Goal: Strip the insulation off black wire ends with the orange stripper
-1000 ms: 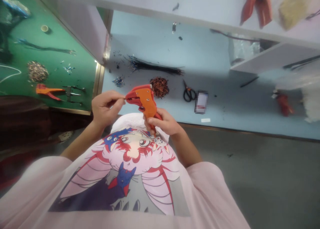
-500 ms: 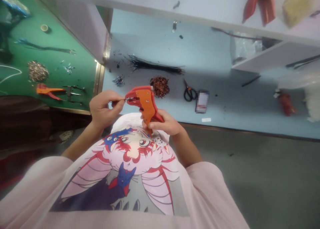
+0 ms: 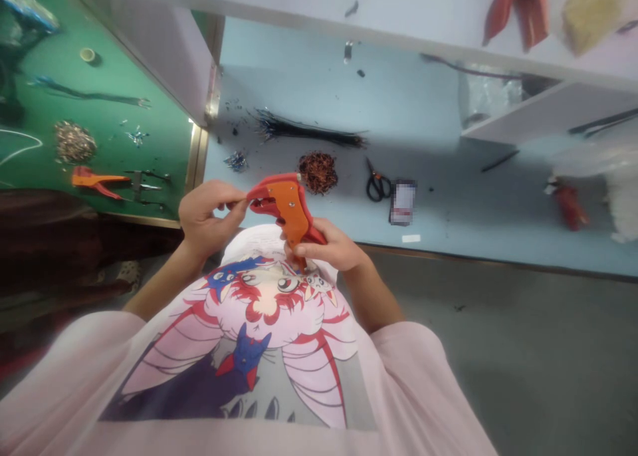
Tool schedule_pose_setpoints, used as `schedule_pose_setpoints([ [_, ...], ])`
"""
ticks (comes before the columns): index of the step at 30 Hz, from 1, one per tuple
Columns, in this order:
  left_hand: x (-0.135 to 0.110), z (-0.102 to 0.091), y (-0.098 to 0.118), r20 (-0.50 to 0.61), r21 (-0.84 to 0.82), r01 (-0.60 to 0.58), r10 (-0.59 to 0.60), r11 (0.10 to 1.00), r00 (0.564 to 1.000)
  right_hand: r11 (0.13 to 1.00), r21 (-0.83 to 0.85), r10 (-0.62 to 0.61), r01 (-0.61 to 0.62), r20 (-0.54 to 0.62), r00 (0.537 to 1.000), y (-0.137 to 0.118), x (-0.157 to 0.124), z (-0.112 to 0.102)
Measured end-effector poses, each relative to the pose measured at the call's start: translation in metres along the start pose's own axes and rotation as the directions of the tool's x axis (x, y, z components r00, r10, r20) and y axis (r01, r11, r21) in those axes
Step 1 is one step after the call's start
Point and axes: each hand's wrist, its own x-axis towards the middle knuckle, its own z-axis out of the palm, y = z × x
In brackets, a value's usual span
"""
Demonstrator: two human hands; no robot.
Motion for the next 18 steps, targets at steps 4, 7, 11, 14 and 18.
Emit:
schedule_pose_setpoints([
  [4, -0.0003, -0.0007, -0.0018, 0.004, -0.019, -0.023, 0.023, 1.0, 1.0, 1.0, 0.021, 0.014, -0.014, 0.004, 1.0, -0.0002, 0.0, -0.0004],
  [7, -0.0002, -0.0004, -0.0027, 0.005, -0.037, -0.049, 0.049, 0.998, 0.999, 0.999, 0.023, 0.025, -0.025, -0.005, 1.0, 0.0005, 0.0, -0.001],
  [11, -0.0007, 0.0001, -0.0035, 0.005, -0.008, -0.048, 0.048, 0.999, 0.999, 1.0, 0.0, 0.011, -0.011, -0.023, 1.0, 0.0031, 0.0013, -0.0017],
  [14, -0.001, 0.0001, -0.0037, 0.008, 0.017, -0.033, 0.033, 0.999, 0.999, 1.0, 0.005, 0.004, -0.004, -0.028, 1.0, 0.0049, 0.0032, -0.0009],
  [18, -0.001, 0.0001, -0.0033, 0.015, 0.016, -0.026, 0.026, 1.0, 1.0, 1.0, 0.004, -0.004, 0.004, -0.027, 1.0, 0.0061, 0.0046, 0.0012],
])
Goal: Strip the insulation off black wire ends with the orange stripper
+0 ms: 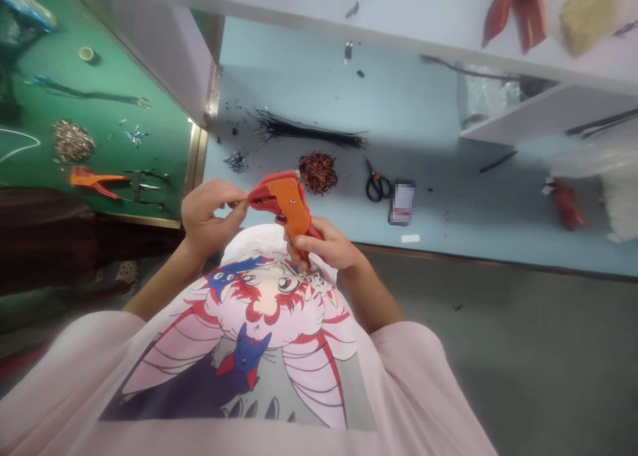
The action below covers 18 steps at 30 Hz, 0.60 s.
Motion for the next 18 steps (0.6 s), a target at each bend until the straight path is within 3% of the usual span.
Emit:
schedule_pose_setpoints([
  [8, -0.0022, 0.0008, 0.0007, 0.015, 0.015, 0.012, -0.012, 1.0, 1.0, 0.999, 0.001, 0.038, -0.038, 0.017, 0.999, 0.0016, -0.001, -0.0022],
  [18, -0.0038, -0.0001, 0.001, -0.034, 0.025, 0.029, -0.028, 0.999, 0.999, 0.998, 0.055, -0.013, 0.012, 0.025, 1.0, 0.0018, -0.0004, -0.0063],
])
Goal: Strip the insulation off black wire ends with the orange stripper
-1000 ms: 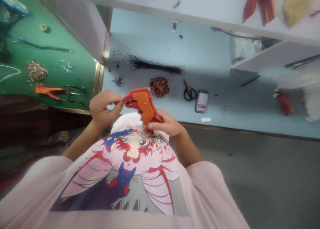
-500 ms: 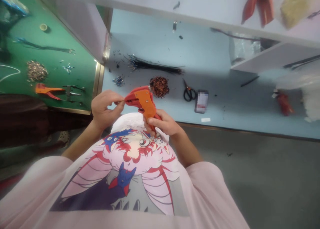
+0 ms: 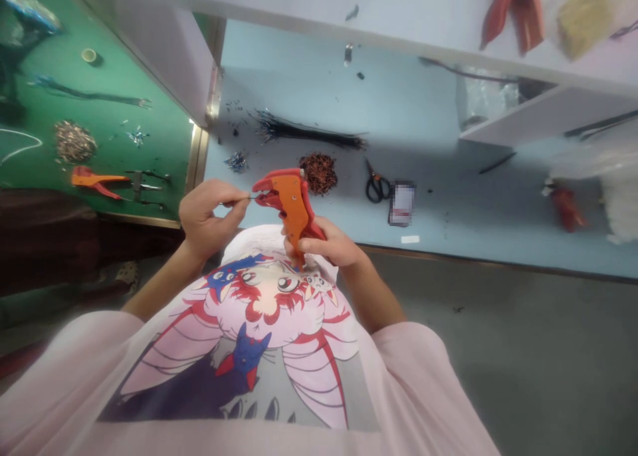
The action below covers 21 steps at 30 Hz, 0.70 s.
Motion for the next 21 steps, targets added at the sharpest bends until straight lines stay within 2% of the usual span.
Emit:
schedule_pose_setpoints([
  [8, -0.0008, 0.0019, 0.0, -0.041, 0.012, 0.005, -0.005, 1.0, 0.999, 0.999, -0.002, 0.047, -0.047, -0.014, 0.999, -0.0013, -0.0021, 0.0033],
  [16, -0.0009, 0.0029, -0.002, -0.003, 0.081, -0.047, 0.048, 0.996, 0.999, 0.998, -0.019, 0.056, -0.056, -0.019, 0.998, -0.0023, -0.0022, 0.0049],
  [21, -0.0008, 0.0031, -0.0023, -0.001, 0.065, -0.09, 0.09, 0.994, 0.996, 0.998, -0.027, 0.055, -0.056, -0.02, 0.998, -0.004, -0.0017, 0.0056],
])
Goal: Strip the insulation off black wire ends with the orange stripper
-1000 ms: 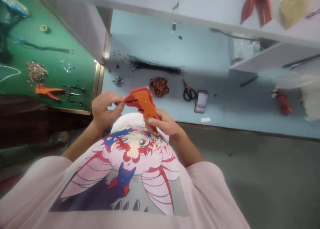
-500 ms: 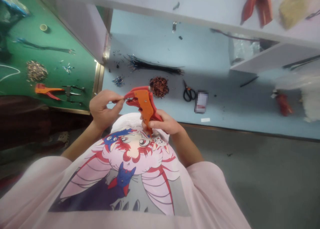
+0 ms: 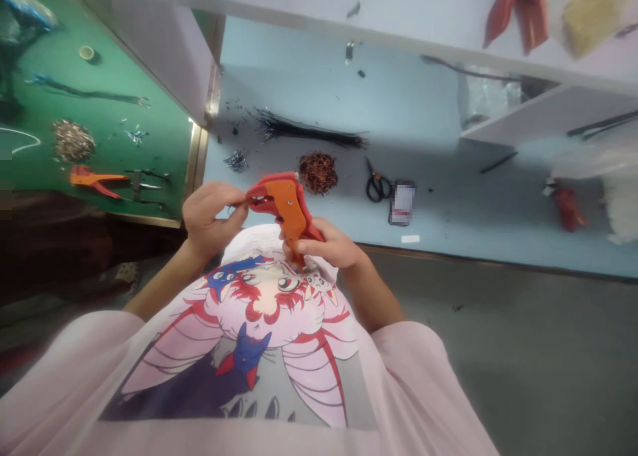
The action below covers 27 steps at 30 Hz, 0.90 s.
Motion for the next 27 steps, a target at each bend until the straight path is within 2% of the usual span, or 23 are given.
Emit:
schedule_pose_setpoints([
  [15, 0.0029, -0.0011, 0.0013, 0.04, 0.019, 0.005, -0.006, 1.0, 0.999, 0.998, -0.056, -0.014, 0.016, 0.029, 0.999, 0.0008, 0.0045, -0.003],
  [27, 0.0036, -0.0011, 0.0004, 0.084, 0.031, 0.012, -0.015, 0.999, 0.996, 1.0, -0.011, 0.023, -0.023, -0.02, 1.0, 0.0048, 0.0039, -0.0021],
])
